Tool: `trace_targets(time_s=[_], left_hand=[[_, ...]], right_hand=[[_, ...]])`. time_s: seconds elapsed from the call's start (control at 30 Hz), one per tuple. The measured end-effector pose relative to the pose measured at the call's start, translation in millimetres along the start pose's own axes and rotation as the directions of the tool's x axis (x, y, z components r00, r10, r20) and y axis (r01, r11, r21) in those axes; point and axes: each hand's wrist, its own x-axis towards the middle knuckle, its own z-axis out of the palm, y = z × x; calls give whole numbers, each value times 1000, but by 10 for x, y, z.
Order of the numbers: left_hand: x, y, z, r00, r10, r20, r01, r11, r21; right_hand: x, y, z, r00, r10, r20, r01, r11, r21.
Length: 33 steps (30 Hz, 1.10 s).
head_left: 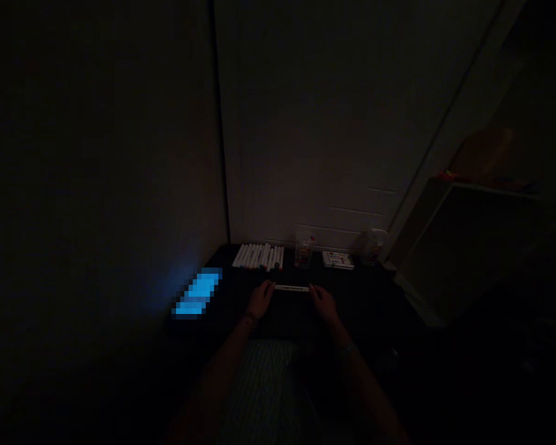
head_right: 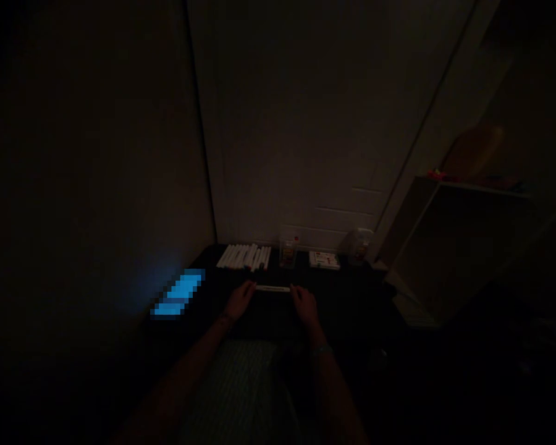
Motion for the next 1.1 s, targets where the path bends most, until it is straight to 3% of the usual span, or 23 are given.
trace_targets(time_s=[0.23, 0.53, 0.87, 1.1], left_hand=[[-12, 56, -26, 1000, -22, 1, 22, 1000, -16], [-2, 79, -9, 997, -64, -44, 63, 998, -28], [-13, 58, -31, 1000, -22, 8, 22, 1000, 12], [-15, 61, -21, 1000, -11, -2, 11, 1000, -13]], right_hand=[[4, 0, -5, 996, 89, 31, -89, 996, -4], [-15, -42, -30, 1000, 20, -9, -20, 1000, -14], [-26, -85, -32, 998, 64, -1, -64, 998, 24], [-32, -71, -30, 1000, -8, -23, 8, 1000, 5]])
